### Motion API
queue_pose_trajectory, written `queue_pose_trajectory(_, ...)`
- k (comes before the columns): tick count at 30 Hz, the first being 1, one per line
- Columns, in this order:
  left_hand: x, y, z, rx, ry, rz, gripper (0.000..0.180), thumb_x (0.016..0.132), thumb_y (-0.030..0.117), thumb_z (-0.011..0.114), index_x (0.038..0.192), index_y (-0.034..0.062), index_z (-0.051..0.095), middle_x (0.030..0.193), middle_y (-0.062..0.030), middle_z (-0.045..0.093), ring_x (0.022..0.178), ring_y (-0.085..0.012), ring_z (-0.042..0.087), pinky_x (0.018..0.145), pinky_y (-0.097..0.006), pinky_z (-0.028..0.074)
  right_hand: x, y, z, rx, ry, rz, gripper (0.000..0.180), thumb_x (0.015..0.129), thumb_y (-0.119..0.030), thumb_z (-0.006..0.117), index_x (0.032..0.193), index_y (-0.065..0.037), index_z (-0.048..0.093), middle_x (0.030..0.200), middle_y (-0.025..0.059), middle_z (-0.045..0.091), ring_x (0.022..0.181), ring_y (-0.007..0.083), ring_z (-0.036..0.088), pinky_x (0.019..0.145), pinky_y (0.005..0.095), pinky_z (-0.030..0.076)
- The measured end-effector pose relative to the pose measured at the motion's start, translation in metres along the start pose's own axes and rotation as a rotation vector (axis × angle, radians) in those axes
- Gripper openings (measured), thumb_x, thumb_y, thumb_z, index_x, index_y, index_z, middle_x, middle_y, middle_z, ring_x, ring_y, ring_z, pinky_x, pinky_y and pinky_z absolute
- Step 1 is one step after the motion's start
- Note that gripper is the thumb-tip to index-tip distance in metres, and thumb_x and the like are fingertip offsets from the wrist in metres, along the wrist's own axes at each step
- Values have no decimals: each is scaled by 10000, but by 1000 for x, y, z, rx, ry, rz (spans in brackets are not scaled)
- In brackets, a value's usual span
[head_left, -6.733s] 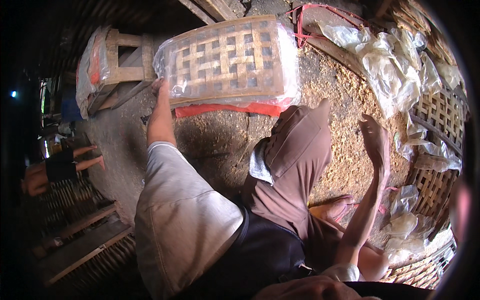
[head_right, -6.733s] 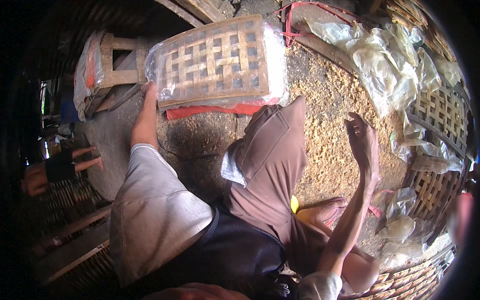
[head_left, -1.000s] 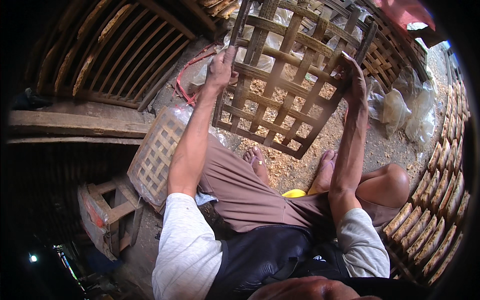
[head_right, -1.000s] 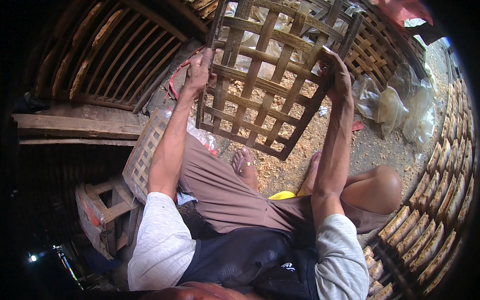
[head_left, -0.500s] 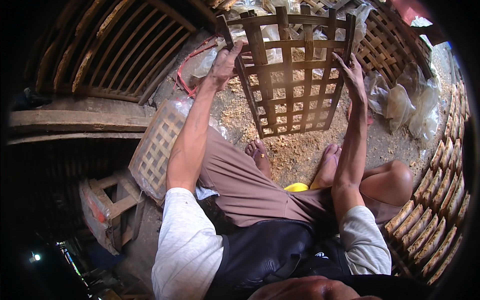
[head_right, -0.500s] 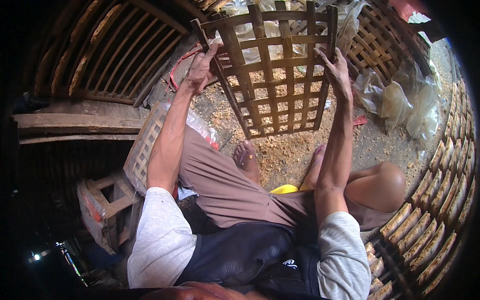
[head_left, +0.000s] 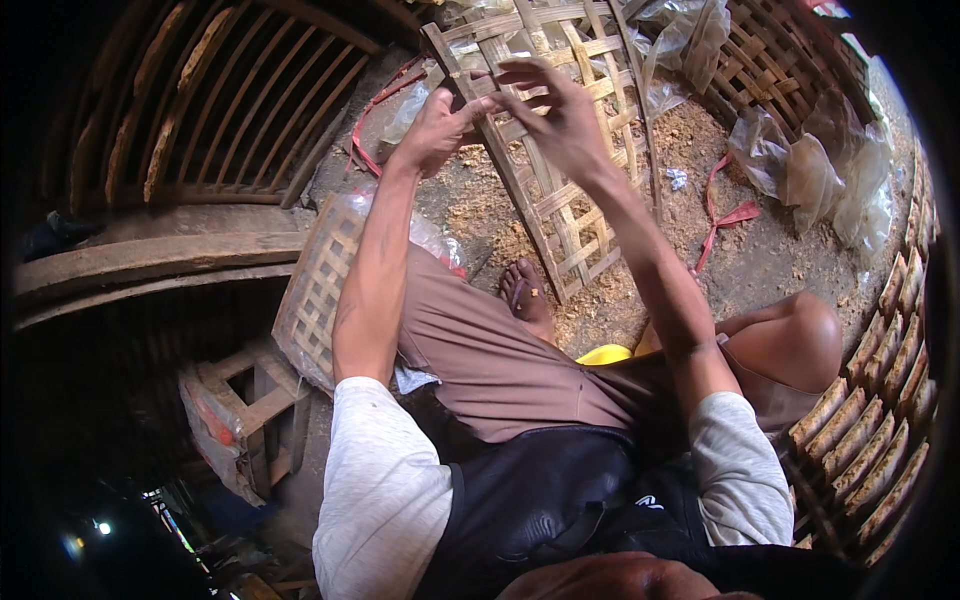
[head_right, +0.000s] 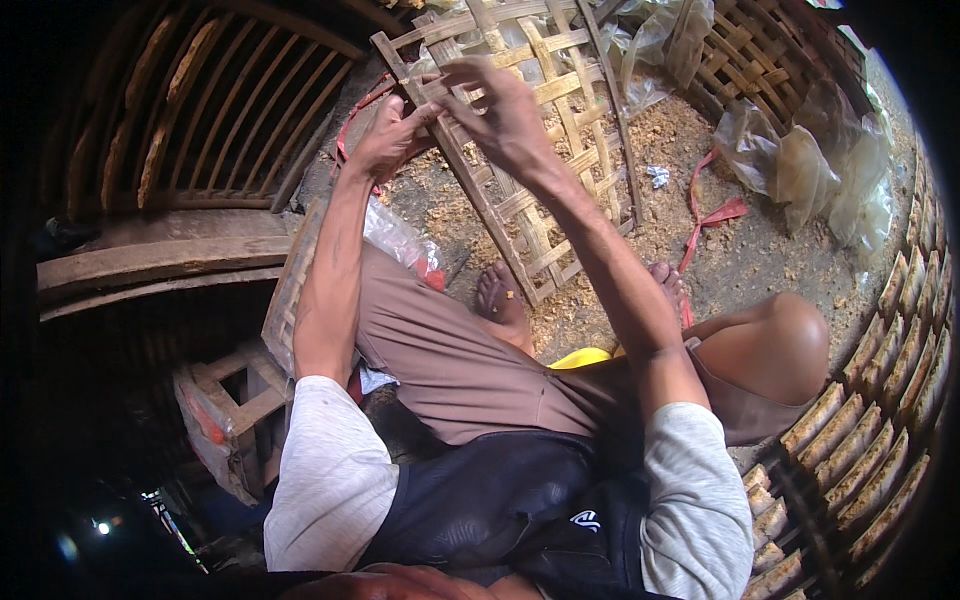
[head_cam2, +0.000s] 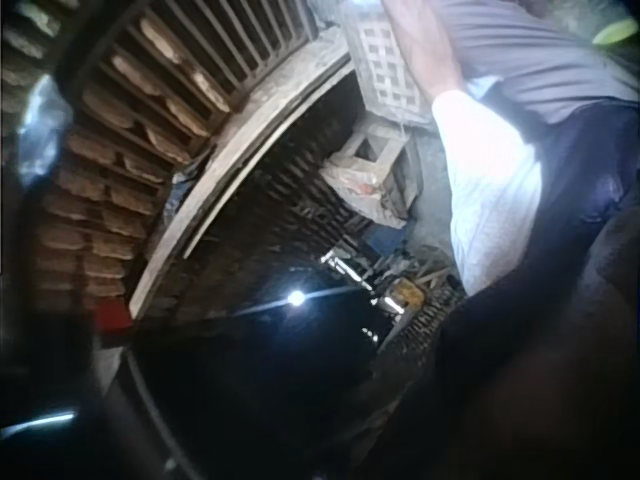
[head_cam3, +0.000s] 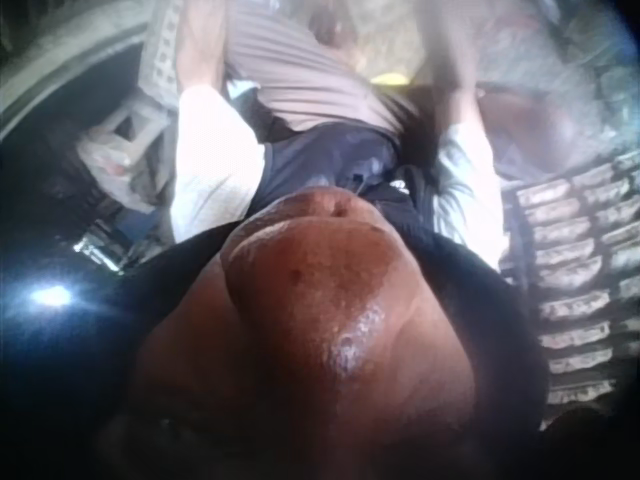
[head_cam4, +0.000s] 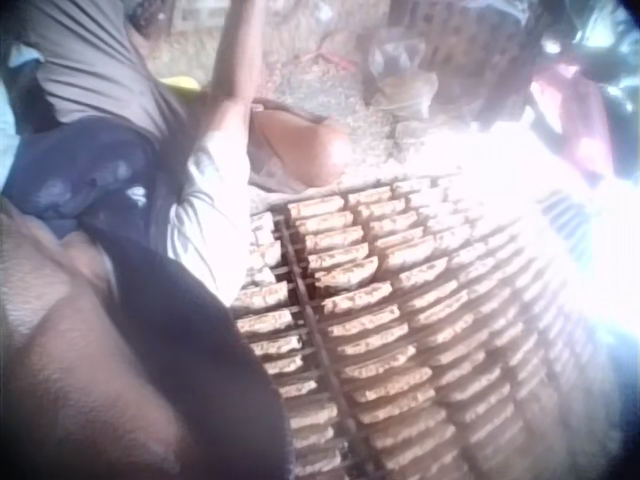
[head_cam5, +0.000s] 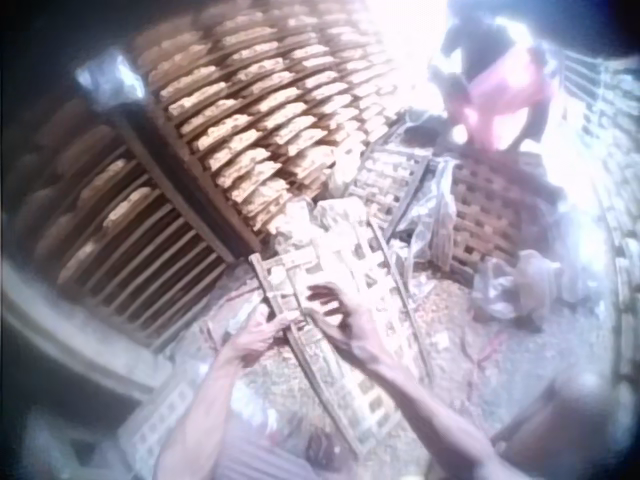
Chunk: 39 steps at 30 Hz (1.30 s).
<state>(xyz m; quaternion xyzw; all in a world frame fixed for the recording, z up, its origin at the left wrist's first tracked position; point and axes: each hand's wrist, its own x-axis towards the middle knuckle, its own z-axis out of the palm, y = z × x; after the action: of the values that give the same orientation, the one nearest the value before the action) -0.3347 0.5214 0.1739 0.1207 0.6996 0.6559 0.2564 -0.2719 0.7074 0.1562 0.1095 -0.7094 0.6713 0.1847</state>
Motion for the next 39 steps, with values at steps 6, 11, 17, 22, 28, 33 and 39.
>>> queue_pose_trajectory(6, -21, 9, 13, 30, -184, 29, 259, 956, 18, 546, 1214, 41, 525, 1108, -48, 644, 978, -157, 657, 856, -377, 595, 2, -12, 21, 66, 110, -119, 316, 891, -158, 714, 1176, -56, 624, 932, 120, 689, 841, 190, 704, 715, 290, 597)
queue_pose_trajectory(11, -27, 18, 28, 60, -190, 90, 402, 978, 120, 599, 1364, 69, 499, 1215, -58, 633, 1036, -141, 639, 853, -339, 585, 4, -9, 6, 96, 175, -162, 194, 925, -114, 657, 1108, -79, 709, 971, 68, 743, 823, 166, 714, 733, 288, 595)
queue_pose_trajectory(17, -23, 21, 27, 97, -196, 92, 398, 961, 222, 635, 1306, 42, 550, 1160, -60, 662, 1061, -135, 628, 864, -324, 573, 1, -12, 1, 88, 17, -38, 291, 884, -155, 725, 1165, -88, 684, 970, 75, 744, 763, 128, 710, 667, 266, 599)
queue_pose_trajectory(22, -19, 3, 19, 19, -236, 155, 301, 971, 81, 599, 1266, 53, 547, 1145, -53, 644, 1040, -141, 628, 850, -315, 579, -3, -23, 4, 88, 90, -19, 206, 874, -148, 739, 1072, -93, 736, 851, 47, 745, 726, 121, 707, 615, 258, 569)
queue_pose_trajectory(28, -29, 20, 28, 83, -188, 85, 298, 973, 129, 615, 1253, 48, 556, 1146, -50, 643, 1023, -138, 631, 847, -315, 579, -3, -30, -1, -8, -12, 17, 233, 922, -48, 633, 1134, -92, 718, 1005, 54, 747, 860, 118, 703, 780, 268, 586)
queue_pose_trajectory(33, -23, 21, 30, 187, -147, 58, 402, 970, 287, 624, 1290, 53, 555, 1180, -54, 643, 1017, -143, 636, 855, -319, 575, 1, -5, -3, 95, 130, -79, 223, 934, -104, 628, 1146, -89, 694, 1030, 55, 732, 897, 140, 699, 780, 288, 599)
queue_pose_trajectory(39, -15, 20, 19, 112, -88, -102, 710, 930, 615, 523, 1360, 49, 521, 1256, -93, 635, 1108, -192, 632, 963, -400, 547, 7, -3, -46, -149, -206, 45, 203, 937, -197, 636, 1108, -108, 701, 991, 69, 732, 869, 152, 695, 742, 311, 593)
